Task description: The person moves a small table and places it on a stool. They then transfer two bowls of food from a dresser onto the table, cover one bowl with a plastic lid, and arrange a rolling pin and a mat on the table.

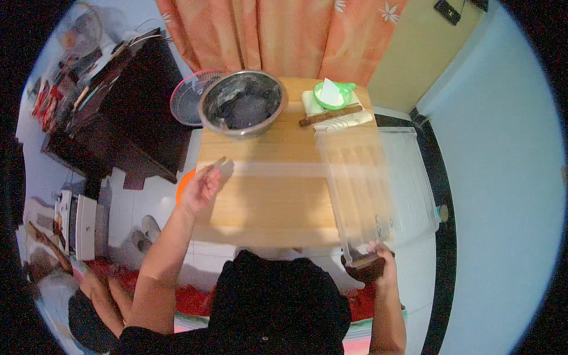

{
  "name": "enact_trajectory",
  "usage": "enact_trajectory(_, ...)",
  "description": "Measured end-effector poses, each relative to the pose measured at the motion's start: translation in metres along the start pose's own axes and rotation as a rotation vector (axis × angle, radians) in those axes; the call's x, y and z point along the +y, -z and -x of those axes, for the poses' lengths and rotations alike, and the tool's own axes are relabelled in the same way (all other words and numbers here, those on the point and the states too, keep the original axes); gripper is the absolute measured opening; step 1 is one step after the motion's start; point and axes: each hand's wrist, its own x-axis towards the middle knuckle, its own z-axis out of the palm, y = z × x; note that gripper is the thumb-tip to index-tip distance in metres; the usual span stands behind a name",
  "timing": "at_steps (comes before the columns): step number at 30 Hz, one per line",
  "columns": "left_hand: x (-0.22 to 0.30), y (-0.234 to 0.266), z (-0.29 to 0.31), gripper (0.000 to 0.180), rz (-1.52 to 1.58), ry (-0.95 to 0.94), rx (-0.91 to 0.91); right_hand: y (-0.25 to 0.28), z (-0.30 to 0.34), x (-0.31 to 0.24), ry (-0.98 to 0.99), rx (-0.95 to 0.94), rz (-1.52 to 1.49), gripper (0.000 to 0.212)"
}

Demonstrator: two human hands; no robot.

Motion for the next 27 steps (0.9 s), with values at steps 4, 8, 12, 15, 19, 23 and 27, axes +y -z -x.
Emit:
enact_trajectory(4, -0.011, 0.034, 0.078, 0.015, 0.002, -0.144, 0.052, 0.027, 0.029, 0.017, 0.019, -0.08, -0.01, 0.044)
enact_trajectory(8, -0.045, 0.096, 0.134, 0.011, 0.055, -0.108, 0.107, 0.038, 0.056, 0.022, 0.053, -0.129, -0.002, 0.037)
enact_trajectory(12, -0.099, 0.104, 0.178, 0.009, -0.024, -0.11, 0.262, 0.041, 0.069, 0.026, 0.058, -0.187, -0.06, 0.034)
enact_trajectory(15, -0.141, 0.098, 0.166, 0.013, -0.054, -0.041, 0.301, 0.04, 0.071, 0.026, 0.044, -0.196, -0.124, 0.033)
enact_trajectory(19, -0.198, 0.076, 0.128, 0.037, -0.098, 0.114, 0.338, 0.042, 0.064, 0.031, 0.049, -0.181, -0.138, 0.033)
enact_trajectory(23, -0.232, 0.049, 0.083, 0.045, -0.002, 0.158, 0.366, 0.029, 0.065, 0.03, 0.022, -0.103, -0.155, 0.042)
enact_trajectory(27, -0.253, 0.039, 0.061, 0.042, 0.208, 0.015, 0.239, 0.029, 0.051, 0.033, 0.008, -0.104, -0.153, 0.037)
